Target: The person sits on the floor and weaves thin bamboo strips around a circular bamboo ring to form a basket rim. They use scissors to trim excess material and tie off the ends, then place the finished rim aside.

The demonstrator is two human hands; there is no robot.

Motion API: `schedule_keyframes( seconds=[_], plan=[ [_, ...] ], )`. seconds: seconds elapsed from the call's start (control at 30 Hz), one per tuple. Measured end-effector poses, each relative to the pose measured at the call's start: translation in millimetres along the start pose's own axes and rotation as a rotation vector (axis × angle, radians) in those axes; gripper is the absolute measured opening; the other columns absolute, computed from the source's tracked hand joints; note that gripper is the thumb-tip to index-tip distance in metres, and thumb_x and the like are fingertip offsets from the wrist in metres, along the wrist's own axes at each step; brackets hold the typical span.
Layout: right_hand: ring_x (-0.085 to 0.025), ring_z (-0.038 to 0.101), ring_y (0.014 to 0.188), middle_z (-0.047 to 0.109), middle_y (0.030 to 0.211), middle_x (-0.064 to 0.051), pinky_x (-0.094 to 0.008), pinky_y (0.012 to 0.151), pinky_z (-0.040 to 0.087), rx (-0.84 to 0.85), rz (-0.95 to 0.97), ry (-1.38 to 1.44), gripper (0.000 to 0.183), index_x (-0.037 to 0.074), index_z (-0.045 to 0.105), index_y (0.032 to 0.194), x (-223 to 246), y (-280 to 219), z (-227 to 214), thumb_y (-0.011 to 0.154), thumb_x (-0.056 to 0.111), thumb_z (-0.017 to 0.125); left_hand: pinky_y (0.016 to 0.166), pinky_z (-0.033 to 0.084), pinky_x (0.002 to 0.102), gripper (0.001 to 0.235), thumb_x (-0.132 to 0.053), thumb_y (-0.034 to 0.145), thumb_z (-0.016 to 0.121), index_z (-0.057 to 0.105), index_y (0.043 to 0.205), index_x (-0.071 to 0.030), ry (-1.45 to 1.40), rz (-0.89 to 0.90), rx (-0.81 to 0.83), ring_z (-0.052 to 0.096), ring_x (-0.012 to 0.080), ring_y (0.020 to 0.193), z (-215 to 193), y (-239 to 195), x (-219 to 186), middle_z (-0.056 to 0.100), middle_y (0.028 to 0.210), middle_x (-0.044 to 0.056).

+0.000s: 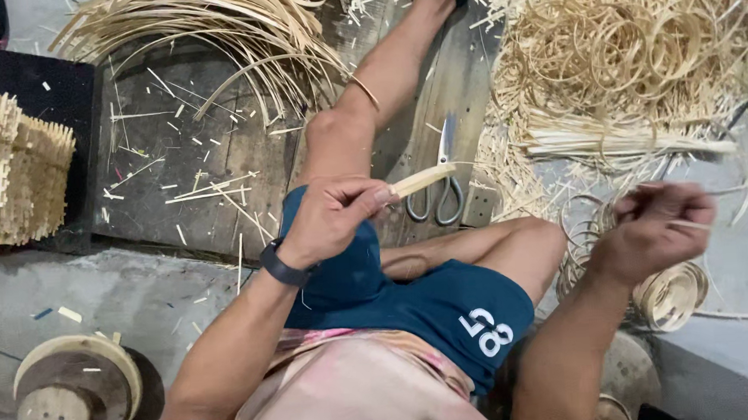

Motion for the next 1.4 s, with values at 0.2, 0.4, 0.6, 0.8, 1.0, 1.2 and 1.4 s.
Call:
schedule_keyframes(
  seconds=[0.2, 0.4, 0.6, 0.8, 1.0, 1.2, 1.4],
  plan=[
    [-0.011, 0.048, 0.058, 0.059, 0.084, -0.007, -0.023, 0.050, 0.031, -0.049, 0.151, 0.491, 0.022, 0.004, 0.058, 0.106, 32.6, -3.0, -22.1, 0.120, 0.020, 0.061, 0.065, 0.049, 0.027, 0.015, -0.014, 0.099, 0.070, 0.076, 0.105, -0.001, 0.264, 0.185, -0.044, 0.062, 0.0124, 0.070, 12.4, -5.2, -40.4, 0.069, 0.079, 0.005],
    [-0.003, 0.046, 0.057, 0.063, 0.096, -0.003, -0.019, 0.050, 0.025, 0.042, 0.252, 0.756, 0.012, 0.008, 0.059, 0.108, 52.4, 4.6, -43.6, 0.118, 0.013, 0.055, 0.066, 0.049, 0.036, 0.007, -0.008, 0.092, 0.073, 0.072, 0.098, -0.004, 0.525, 0.484, -0.032, 0.061, 0.0251, 0.073, 36.9, -12.1, -76.2, 0.064, 0.080, 0.010],
    [0.004, 0.042, 0.053, 0.058, 0.093, 0.000, -0.014, 0.045, 0.019, 0.036, 0.189, 0.781, 0.009, 0.009, 0.053, 0.104, 83.3, -9.8, -56.0, 0.107, 0.018, 0.054, 0.072, 0.051, 0.042, 0.011, -0.009, 0.089, 0.072, 0.064, 0.096, -0.005, 0.922, 0.679, 0.103, 0.060, 0.0289, 0.083, 79.8, -13.8, -75.4, 0.058, 0.085, 0.009],
    [0.001, 0.040, 0.062, 0.046, 0.084, 0.002, -0.016, 0.049, 0.019, 0.066, 0.200, 0.797, 0.027, 0.010, 0.045, 0.091, 61.7, 9.5, -91.5, 0.117, 0.005, 0.050, 0.078, 0.053, 0.042, 0.019, -0.017, 0.078, 0.065, 0.063, 0.090, -0.003, 1.154, 0.722, 0.288, 0.063, 0.0295, 0.090, 113.0, -13.0, -60.2, 0.059, 0.090, 0.011],
    [-0.002, 0.042, 0.063, 0.052, 0.089, -0.002, -0.022, 0.058, 0.022, -0.056, 0.271, 0.798, 0.019, 0.006, 0.050, 0.102, 4.6, 48.6, -108.1, 0.121, 0.003, 0.053, 0.075, 0.053, 0.043, 0.017, -0.017, 0.079, 0.068, 0.063, 0.087, -0.002, 1.089, 0.698, 0.455, 0.063, 0.0310, 0.088, 118.9, -18.1, -58.9, 0.058, 0.088, 0.012],
    [-0.005, 0.047, 0.066, 0.057, 0.094, -0.005, -0.022, 0.055, 0.023, -0.115, 0.287, 0.656, 0.017, 0.002, 0.055, 0.105, -2.4, 57.4, -84.9, 0.120, 0.008, 0.060, 0.066, 0.050, 0.046, 0.014, -0.014, 0.085, 0.073, 0.064, 0.086, -0.003, 0.755, 0.498, 0.540, 0.061, 0.0354, 0.077, 102.4, -9.0, -52.2, 0.058, 0.081, 0.014],
    [-0.007, 0.046, 0.067, 0.053, 0.085, -0.004, -0.024, 0.058, 0.024, 0.062, 0.279, 0.560, 0.022, 0.005, 0.057, 0.102, 2.1, 81.1, -29.7, 0.123, 0.010, 0.059, 0.067, 0.051, 0.048, 0.011, -0.011, 0.077, 0.073, 0.066, 0.078, -0.003, 0.823, 0.408, 0.690, 0.063, 0.0373, 0.076, 117.7, -13.6, -6.4, 0.060, 0.079, 0.015]
  ],
)
Point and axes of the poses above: each hand's wrist, its own y-axis towards the middle knuckle, its own z-axis out of the palm, x = y × z, the point moved 10 cm from there along y, towards the middle knuckle
